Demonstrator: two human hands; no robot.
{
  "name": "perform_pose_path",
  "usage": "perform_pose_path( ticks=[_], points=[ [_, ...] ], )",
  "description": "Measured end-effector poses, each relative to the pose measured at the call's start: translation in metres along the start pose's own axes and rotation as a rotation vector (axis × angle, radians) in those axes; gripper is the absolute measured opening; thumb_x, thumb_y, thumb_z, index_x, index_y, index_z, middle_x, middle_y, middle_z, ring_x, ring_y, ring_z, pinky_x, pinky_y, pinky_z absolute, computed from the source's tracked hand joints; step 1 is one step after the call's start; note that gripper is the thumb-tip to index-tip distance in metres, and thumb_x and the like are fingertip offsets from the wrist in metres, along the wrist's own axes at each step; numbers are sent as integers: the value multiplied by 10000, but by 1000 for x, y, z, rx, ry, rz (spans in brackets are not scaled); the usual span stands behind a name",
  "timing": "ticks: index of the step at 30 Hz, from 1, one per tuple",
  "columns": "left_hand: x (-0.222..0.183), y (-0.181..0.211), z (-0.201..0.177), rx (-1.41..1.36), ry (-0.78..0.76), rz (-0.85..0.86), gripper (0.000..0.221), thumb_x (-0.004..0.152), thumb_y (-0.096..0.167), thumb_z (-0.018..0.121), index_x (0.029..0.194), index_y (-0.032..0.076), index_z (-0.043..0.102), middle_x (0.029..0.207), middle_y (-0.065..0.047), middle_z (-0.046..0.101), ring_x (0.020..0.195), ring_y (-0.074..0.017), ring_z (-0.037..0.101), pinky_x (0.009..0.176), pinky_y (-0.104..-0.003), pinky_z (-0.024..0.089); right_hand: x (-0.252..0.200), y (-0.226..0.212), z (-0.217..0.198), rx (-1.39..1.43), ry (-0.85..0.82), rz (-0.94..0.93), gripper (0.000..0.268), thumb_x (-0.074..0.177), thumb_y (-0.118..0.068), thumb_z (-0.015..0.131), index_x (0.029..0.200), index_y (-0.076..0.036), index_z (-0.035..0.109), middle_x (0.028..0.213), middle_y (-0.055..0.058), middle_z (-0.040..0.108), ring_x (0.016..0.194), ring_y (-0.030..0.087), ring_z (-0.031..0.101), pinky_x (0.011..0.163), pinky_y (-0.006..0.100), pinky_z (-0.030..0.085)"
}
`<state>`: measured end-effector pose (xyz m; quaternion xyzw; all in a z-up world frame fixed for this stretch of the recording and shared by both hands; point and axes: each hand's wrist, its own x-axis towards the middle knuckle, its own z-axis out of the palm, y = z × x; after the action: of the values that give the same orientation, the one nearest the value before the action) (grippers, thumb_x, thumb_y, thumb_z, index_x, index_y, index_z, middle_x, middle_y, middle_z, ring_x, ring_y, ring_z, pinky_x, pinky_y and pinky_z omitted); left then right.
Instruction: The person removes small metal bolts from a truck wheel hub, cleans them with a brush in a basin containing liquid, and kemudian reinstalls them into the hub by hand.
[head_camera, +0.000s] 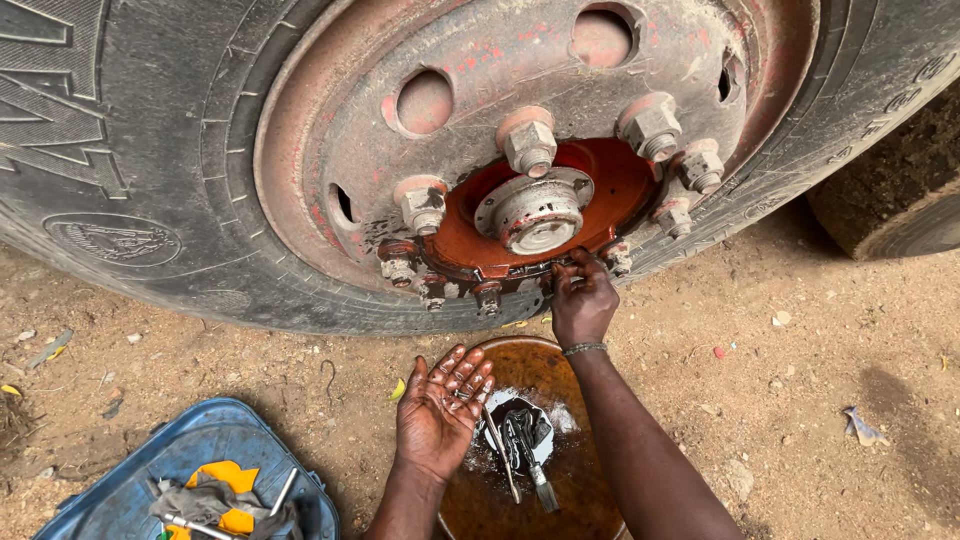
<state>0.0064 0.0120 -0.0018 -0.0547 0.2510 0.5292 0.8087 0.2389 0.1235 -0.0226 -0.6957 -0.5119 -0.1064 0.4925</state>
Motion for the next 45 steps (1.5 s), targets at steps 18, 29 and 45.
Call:
perform_pose_path(
  ticks=[18,29,45],
  points=[
    [-5,1,3,-2,3,13,687,981,502,468,1351,-77,507,1328,-290,599,1223,-382,601,1087,-500,476,-1,2,2,-58,-60,-70,56,914,-33,751,967,-17,758,944,127,770,758,170,760,577,255,641],
    [-4,0,0,-1,2,11,672,985,491,472,1342,-77,511,1317,-292,608,1220,-383,606,1085,-500,477,6,-1,-2,-58,-59,0,48,904,-10,750,943,-35,762,895,111,765,714,154,750,553,256,641],
    [-8,1,7,11,34,14,660,989,476,477,1341,-81,516,1297,-293,621,1203,-370,624,1072,-482,497,-3,-1,-6,113,-171,91,290,874,18,744,1159,2,698,979,147,747,819,151,751,604,241,664]
  ],
)
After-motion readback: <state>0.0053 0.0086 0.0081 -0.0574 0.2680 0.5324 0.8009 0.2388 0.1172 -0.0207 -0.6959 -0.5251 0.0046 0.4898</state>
